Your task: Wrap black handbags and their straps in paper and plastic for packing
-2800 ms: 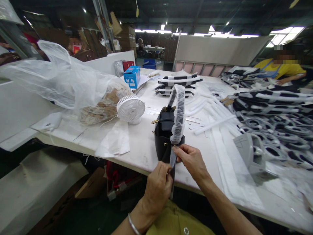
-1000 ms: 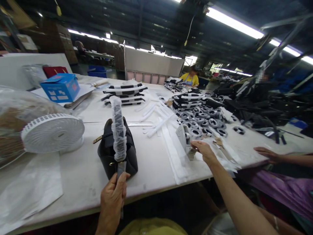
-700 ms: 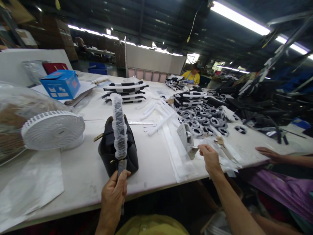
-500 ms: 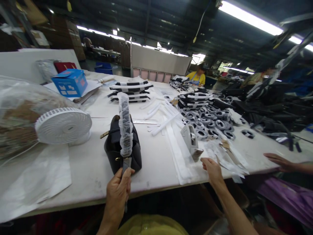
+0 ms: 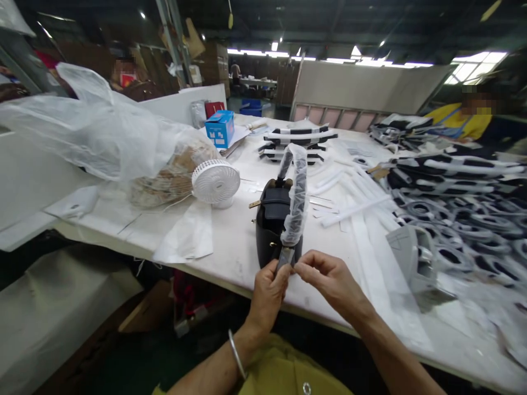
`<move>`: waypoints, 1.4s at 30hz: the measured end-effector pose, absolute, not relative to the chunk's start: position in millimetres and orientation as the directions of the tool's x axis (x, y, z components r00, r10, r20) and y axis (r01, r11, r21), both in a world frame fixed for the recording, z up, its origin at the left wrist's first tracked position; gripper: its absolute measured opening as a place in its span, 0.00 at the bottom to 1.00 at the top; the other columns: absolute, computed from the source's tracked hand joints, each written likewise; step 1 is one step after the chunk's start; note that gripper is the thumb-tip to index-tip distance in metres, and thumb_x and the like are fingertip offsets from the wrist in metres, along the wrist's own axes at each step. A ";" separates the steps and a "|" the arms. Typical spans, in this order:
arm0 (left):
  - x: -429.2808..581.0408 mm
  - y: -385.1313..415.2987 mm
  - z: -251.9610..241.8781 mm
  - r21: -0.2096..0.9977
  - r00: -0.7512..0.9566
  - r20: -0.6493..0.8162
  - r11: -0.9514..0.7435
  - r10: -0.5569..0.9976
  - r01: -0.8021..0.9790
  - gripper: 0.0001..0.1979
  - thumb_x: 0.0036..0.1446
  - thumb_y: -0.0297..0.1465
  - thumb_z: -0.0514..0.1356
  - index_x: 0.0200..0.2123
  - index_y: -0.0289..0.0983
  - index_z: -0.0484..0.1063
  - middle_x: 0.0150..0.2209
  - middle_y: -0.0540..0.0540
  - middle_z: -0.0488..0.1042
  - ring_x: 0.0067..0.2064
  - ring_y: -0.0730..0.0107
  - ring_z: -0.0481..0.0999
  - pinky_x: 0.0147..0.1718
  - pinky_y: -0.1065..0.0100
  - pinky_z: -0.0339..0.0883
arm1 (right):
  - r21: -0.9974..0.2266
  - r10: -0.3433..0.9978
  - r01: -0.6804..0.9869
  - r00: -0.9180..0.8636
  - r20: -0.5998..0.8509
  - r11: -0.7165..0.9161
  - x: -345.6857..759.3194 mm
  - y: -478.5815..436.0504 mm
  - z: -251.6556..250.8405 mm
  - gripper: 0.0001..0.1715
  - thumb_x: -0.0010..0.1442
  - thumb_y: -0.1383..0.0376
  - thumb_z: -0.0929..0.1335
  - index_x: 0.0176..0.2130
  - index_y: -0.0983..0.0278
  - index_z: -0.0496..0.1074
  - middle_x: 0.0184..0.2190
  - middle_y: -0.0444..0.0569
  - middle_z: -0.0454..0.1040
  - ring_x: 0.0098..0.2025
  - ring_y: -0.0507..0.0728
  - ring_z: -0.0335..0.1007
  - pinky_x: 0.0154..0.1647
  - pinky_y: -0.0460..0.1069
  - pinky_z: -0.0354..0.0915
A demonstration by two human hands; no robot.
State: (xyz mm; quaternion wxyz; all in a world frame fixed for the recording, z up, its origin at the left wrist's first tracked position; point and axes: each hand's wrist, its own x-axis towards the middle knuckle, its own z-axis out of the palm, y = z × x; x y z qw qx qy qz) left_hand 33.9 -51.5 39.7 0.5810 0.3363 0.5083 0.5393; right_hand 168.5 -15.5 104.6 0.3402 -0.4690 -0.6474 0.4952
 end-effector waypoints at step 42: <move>44.7 -60.1 42.0 0.629 0.237 -0.338 0.406 0.911 -0.663 0.20 0.53 0.47 0.65 0.32 0.39 0.63 0.14 0.61 0.55 0.12 0.84 0.45 0.09 0.78 0.41 | -0.782 0.757 -0.239 -0.516 -0.400 -0.576 156.2 -27.9 73.1 0.22 0.55 0.53 0.73 0.44 0.65 0.77 0.32 0.50 0.77 0.30 0.54 0.70 0.36 0.50 0.68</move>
